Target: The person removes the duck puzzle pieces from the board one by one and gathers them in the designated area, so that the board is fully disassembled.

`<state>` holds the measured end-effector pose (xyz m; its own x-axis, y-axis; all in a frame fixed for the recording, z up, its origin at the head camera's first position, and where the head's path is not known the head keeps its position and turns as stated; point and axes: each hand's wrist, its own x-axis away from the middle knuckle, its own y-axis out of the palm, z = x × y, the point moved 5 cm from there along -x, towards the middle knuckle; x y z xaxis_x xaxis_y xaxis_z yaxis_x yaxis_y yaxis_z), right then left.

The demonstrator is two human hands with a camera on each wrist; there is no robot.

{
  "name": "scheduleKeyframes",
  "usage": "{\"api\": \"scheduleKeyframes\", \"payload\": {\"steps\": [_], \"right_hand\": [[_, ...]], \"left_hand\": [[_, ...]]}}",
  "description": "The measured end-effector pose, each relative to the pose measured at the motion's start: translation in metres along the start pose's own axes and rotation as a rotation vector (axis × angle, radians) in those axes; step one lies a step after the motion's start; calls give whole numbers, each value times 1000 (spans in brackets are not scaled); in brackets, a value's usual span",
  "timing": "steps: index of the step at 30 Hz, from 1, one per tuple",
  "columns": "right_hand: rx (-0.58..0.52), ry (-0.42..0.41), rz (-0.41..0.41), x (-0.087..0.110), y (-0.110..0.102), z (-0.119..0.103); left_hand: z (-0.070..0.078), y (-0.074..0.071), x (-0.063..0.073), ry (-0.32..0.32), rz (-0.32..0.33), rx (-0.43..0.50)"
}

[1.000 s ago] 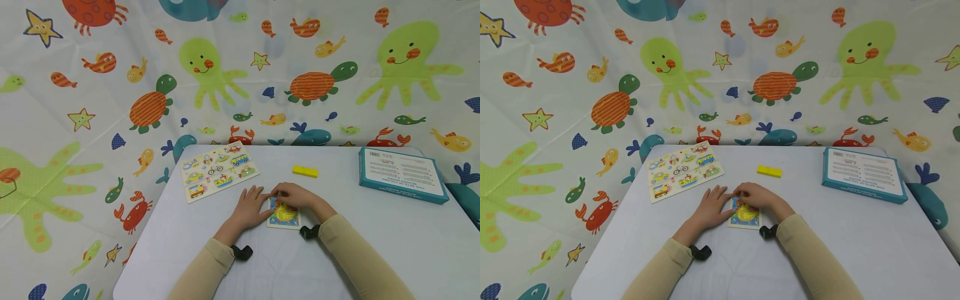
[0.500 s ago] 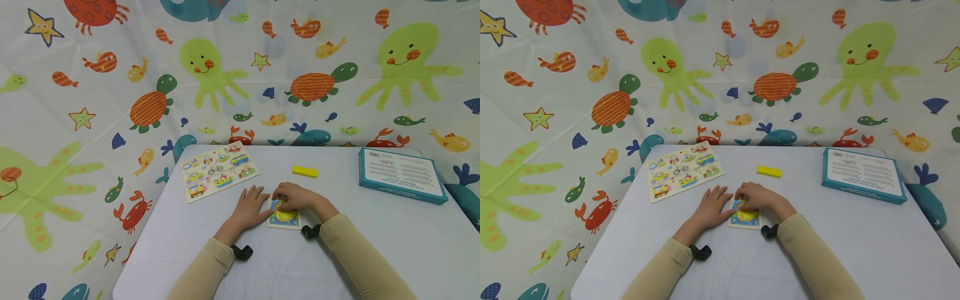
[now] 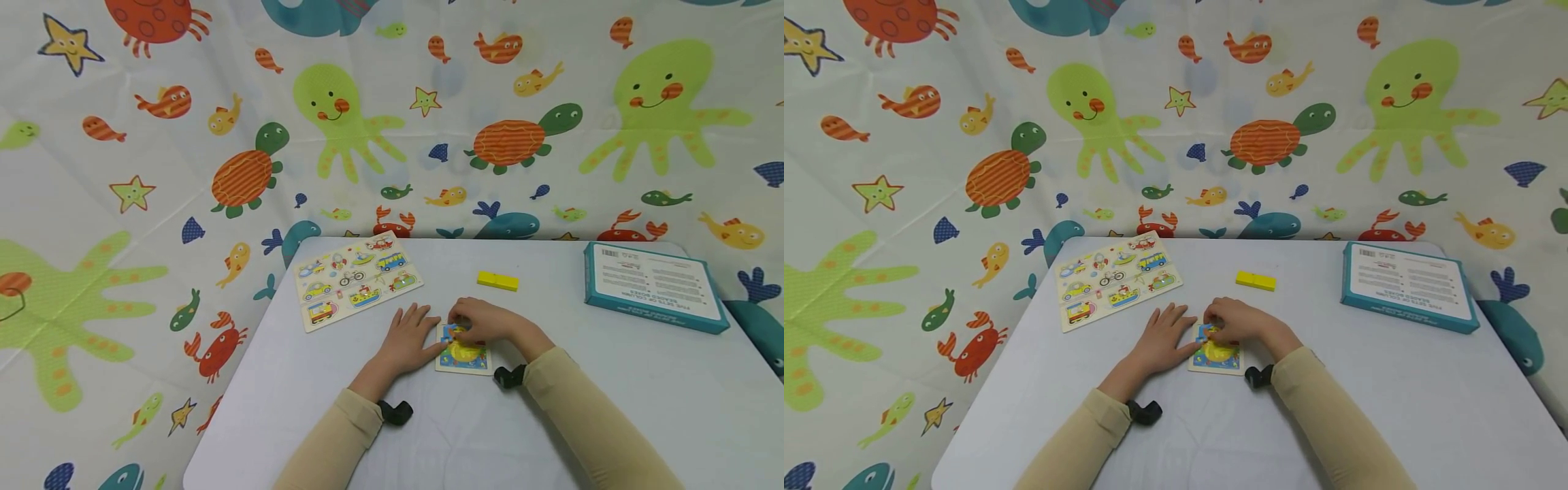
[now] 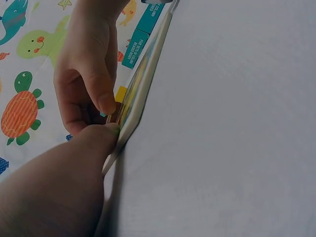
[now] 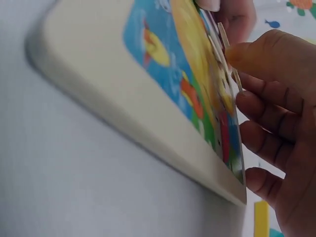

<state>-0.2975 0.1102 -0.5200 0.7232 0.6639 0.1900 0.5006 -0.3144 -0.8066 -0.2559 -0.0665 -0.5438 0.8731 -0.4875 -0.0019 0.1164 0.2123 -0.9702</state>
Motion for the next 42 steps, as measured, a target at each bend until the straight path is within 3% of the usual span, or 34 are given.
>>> {"api": "scheduleKeyframes", "payload": {"steps": [6,15,21,29,42], "right_hand": [[-23,44,34,9,-8,11],[-12,110,109,39,-29,25],[-7,134,155,61,-38,42],[-35,167,189,83,-40,69],[-41,150,223,100,-35,93]], "left_hand": [[1,0,1,-3,-2,-7],[0,1,2,1,7,5],[3,2,4,64,-34,-42],[6,3,5,110,-52,-90],[5,4,3,70,-38,-55]]}}
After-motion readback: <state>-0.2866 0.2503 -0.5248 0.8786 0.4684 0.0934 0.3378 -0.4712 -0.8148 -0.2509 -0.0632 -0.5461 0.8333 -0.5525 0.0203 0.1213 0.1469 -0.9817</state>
